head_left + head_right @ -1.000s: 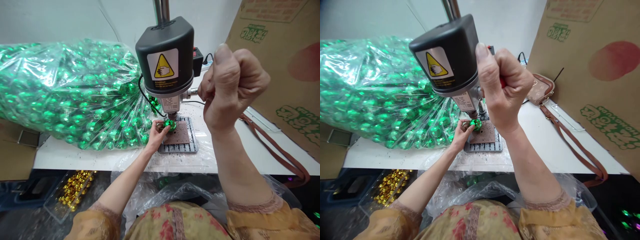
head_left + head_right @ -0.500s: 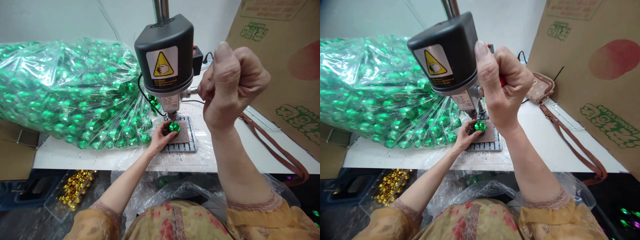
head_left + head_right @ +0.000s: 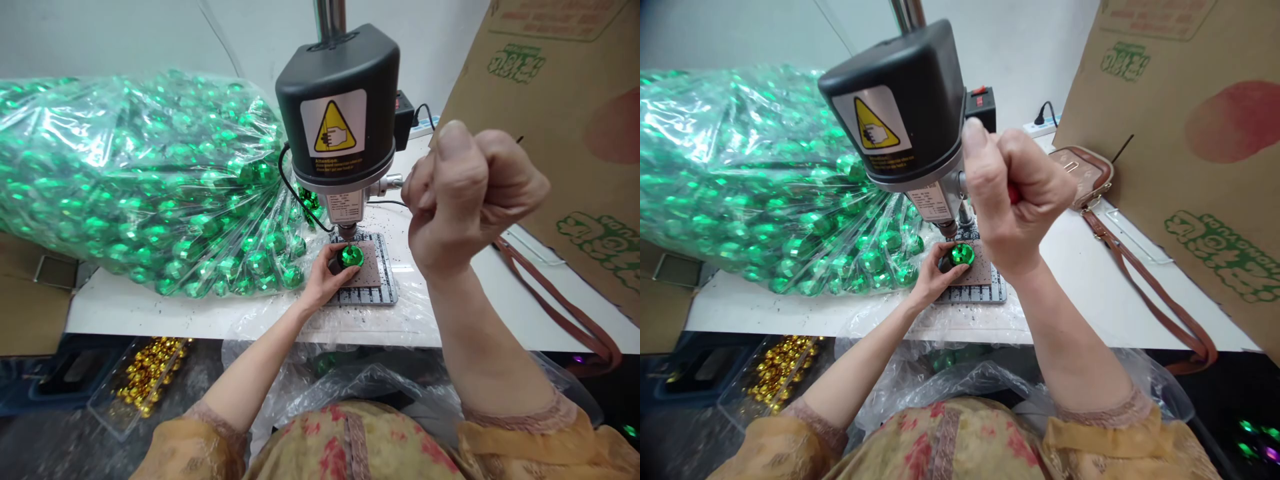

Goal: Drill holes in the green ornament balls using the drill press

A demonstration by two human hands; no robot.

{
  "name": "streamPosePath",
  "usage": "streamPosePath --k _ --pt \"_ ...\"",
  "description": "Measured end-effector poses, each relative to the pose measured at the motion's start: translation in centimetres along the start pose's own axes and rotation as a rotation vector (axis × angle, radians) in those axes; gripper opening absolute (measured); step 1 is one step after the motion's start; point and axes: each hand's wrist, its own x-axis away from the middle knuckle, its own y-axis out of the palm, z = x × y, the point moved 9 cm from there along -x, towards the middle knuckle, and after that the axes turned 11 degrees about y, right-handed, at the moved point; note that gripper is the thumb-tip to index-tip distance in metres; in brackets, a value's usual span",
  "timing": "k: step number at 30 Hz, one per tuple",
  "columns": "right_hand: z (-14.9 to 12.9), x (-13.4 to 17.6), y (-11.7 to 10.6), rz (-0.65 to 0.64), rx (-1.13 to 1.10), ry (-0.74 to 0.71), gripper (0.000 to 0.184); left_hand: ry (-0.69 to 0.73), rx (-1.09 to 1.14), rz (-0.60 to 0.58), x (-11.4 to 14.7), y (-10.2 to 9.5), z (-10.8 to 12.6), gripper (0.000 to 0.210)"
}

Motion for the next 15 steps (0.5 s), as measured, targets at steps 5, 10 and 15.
streamPosePath --k 5,10,15 --pt "0.0 0.9 -0.3 0.017 0.024 0.007 0.056 0.002 0.003 -0.002 0.1 0.0 0.1 0.054" --pt "-0.6 1.5 -0.8 0.038 0.04 -0.066 0.056 -0.009 0.012 0.003 0.1 0.0 0.3 0.054" --pt "-0.2 1.7 -1.2 0.04 0.096 -0.007 0.053 -0.01 0.033 0.005 0.0 0.1 0.4 0.055"
